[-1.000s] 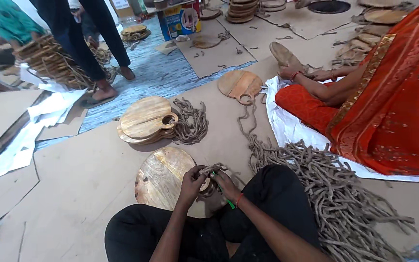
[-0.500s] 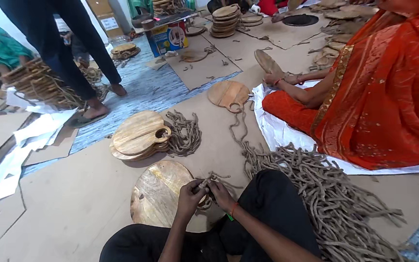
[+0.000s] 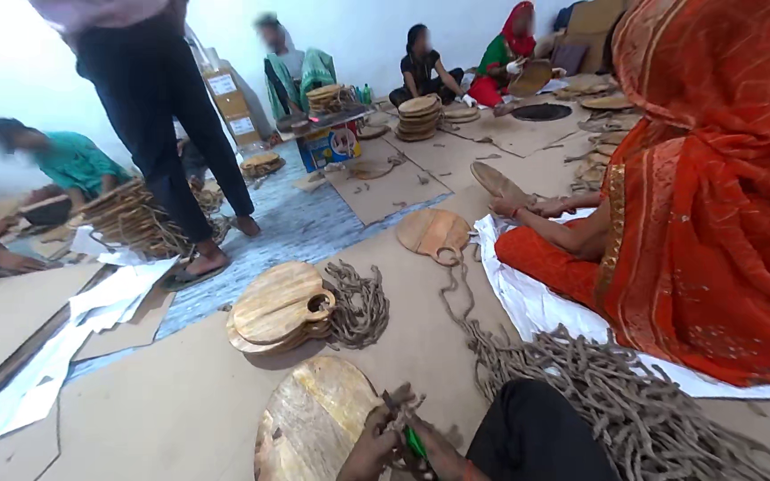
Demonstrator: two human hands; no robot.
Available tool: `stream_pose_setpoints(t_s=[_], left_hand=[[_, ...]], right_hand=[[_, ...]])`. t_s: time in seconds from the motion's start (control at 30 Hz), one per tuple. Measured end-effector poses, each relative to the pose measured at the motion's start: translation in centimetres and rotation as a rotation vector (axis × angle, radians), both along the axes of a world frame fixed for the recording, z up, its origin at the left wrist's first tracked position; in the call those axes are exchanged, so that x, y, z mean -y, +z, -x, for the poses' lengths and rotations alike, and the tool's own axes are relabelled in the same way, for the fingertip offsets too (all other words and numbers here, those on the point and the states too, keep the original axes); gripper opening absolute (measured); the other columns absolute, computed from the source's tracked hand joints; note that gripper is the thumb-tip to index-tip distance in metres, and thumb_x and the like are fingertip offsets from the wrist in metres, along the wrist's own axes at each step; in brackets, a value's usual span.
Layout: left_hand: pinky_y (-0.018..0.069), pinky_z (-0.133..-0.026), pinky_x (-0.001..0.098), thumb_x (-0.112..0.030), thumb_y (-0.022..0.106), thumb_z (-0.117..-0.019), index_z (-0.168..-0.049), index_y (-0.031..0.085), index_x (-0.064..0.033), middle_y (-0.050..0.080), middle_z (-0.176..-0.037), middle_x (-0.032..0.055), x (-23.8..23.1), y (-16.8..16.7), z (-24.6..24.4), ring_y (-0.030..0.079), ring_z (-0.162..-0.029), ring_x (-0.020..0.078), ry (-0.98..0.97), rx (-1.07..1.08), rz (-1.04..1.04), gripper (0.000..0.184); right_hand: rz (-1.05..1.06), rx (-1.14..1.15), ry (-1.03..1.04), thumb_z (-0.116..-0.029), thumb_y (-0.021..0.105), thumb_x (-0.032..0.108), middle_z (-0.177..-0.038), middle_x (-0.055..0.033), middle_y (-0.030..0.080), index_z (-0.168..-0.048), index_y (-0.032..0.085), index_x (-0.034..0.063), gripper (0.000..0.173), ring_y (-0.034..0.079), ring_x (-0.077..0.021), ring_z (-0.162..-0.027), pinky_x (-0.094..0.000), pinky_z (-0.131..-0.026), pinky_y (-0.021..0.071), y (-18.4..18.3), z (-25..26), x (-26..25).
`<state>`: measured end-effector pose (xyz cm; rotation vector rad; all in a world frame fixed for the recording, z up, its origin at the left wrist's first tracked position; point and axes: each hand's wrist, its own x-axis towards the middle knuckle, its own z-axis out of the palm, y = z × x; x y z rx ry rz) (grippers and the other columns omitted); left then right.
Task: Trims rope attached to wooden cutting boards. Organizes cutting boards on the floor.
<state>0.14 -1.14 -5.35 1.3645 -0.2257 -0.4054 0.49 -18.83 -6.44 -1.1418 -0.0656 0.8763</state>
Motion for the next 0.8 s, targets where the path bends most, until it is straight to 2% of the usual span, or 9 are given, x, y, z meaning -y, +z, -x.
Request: stream_pose_setpoints(t_s=[0.07, 0.17, 0.23, 0.33, 0.43, 0.5, 0.57, 0.67, 0.8], left_hand=[[0.057, -0.087, 0.0356, -0.019, 0.058, -0.0916, -0.144, 0.051, -0.0018, 0.062, -0.139, 0.0082, -0.1, -0.3, 0.2, 0.065, -0.108, 0.0148, -0.026, -0.035, 0.026, 0.056], [0.059, -0.073, 0.0336, -0.012, 0.052, -0.0963, -0.128, 0.058, 0.0004, 0.07, -0.106, 0.0066, 0.6, 0.0, 0.6, 0.067, -0.083, 0.0134, 0.078, -0.053, -0.013, 0.035], [0.0571, -0.064, 0.0305, -0.015, 0.052, -0.1028, -0.133, 0.056, 0.0036, 0.071, -0.093, 0.0087, 1.1, -0.3, 0.7, 0.065, -0.068, 0.0127, 0.147, -0.031, -0.003, 0.036], [0.0557, -0.06, 0.0273, -0.018, 0.047, -0.1056, -0.134, 0.056, 0.0033, 0.069, -0.087, 0.0063, 2.0, -0.5, 0.6, 0.062, -0.063, 0.0101, 0.245, -0.048, 0.005, 0.037], [0.0555, -0.061, 0.0285, -0.025, 0.038, -0.1037, -0.118, 0.064, 0.0007, 0.068, -0.082, 0.0027, 3.1, -0.4, 1.1, 0.063, -0.065, 0.0095, 0.407, -0.084, -0.098, 0.039], [0.0562, -0.062, 0.033, -0.03, 0.032, -0.1093, -0.109, 0.068, 0.0001, 0.066, -0.077, 0.0041, 3.2, -0.5, 1.0, 0.063, -0.063, 0.0125, 0.488, -0.089, -0.217, 0.047], [0.0534, -0.06, 0.0372, -0.035, 0.032, -0.1103, -0.1, 0.071, -0.0026, 0.062, -0.07, 0.0036, 3.2, -0.7, 0.9, 0.059, -0.059, 0.0149, 0.536, -0.08, -0.369, 0.052], [0.0493, -0.058, 0.0399, -0.036, 0.034, -0.1077, -0.073, 0.064, -0.008, 0.054, -0.059, 0.0007, 3.0, -1.0, 0.6, 0.055, -0.055, 0.0156, 0.602, -0.016, -0.514, 0.055], [0.046, -0.053, 0.0373, -0.033, 0.04, -0.1033, -0.06, 0.056, -0.0116, 0.05, -0.054, -0.0011, 2.7, -1.7, 0.2, 0.052, -0.051, 0.0137, 0.645, 0.036, -0.467, 0.051]], right_hand=[[-0.054, -0.052, -0.019, -0.1096, 0.02, 0.051, -0.059, 0.0075, 0.045, -0.088, 0.054, 0.0178, 0.053, 0.036, -0.0032, -0.044, -0.0191, -0.041, 0.0343, 0.2, 0.5, -0.2], [-0.054, -0.099, -0.089, -0.11, 0.018, 0.052, -0.06, 0.006, 0.044, -0.091, 0.053, 0.0174, 0.053, 0.035, -0.0046, -0.043, -0.0203, -0.04, 0.0332, -0.4, 0.8, -0.5], [-0.055, -0.147, -0.161, -0.1099, 0.019, 0.055, -0.061, 0.0051, 0.044, -0.09, 0.054, 0.0165, 0.055, 0.036, -0.0053, -0.044, -0.0202, -0.04, 0.0337, -0.5, 0.9, -0.7], [-0.018, -0.231, -0.261, -0.1096, 0.022, 0.057, -0.057, 0.0047, 0.04, -0.084, 0.051, 0.0151, 0.057, 0.035, -0.0059, -0.041, -0.0203, -0.039, 0.0335, 0.5, 1.2, -1.7], [0.084, -0.257, -0.322, -0.1093, 0.026, 0.057, -0.054, 0.0037, 0.038, -0.08, 0.05, 0.0141, 0.058, 0.035, -0.0076, -0.04, -0.0223, -0.039, 0.0341, 1.4, 2.3, -2.9], [0.148, -0.243, -0.331, -0.1095, 0.027, 0.056, -0.055, 0.0032, 0.038, -0.087, 0.051, 0.0134, 0.054, 0.036, -0.0086, -0.041, -0.0234, -0.039, 0.0351, 1.6, 2.6, -3.3], [0.202, -0.243, -0.349, -0.1098, 0.029, 0.055, -0.054, 0.0029, 0.039, -0.083, 0.051, 0.0125, 0.055, 0.037, -0.0087, -0.04, -0.0235, -0.039, 0.0355, 1.8, 2.8, -3.7], [0.189, -0.265, -0.336, -0.1097, 0.027, 0.056, -0.054, 0.0032, 0.037, -0.08, 0.049, 0.0131, 0.056, 0.036, -0.0083, -0.04, -0.0228, -0.039, 0.0341, 1.9, 2.8, -3.8], [0.116, -0.329, -0.347, -0.1096, 0.026, 0.056, -0.053, 0.0029, 0.036, -0.078, 0.046, 0.0128, 0.058, 0.034, -0.008, -0.039, -0.0218, -0.037, 0.0321, 2.1, 2.9, -4.1]])
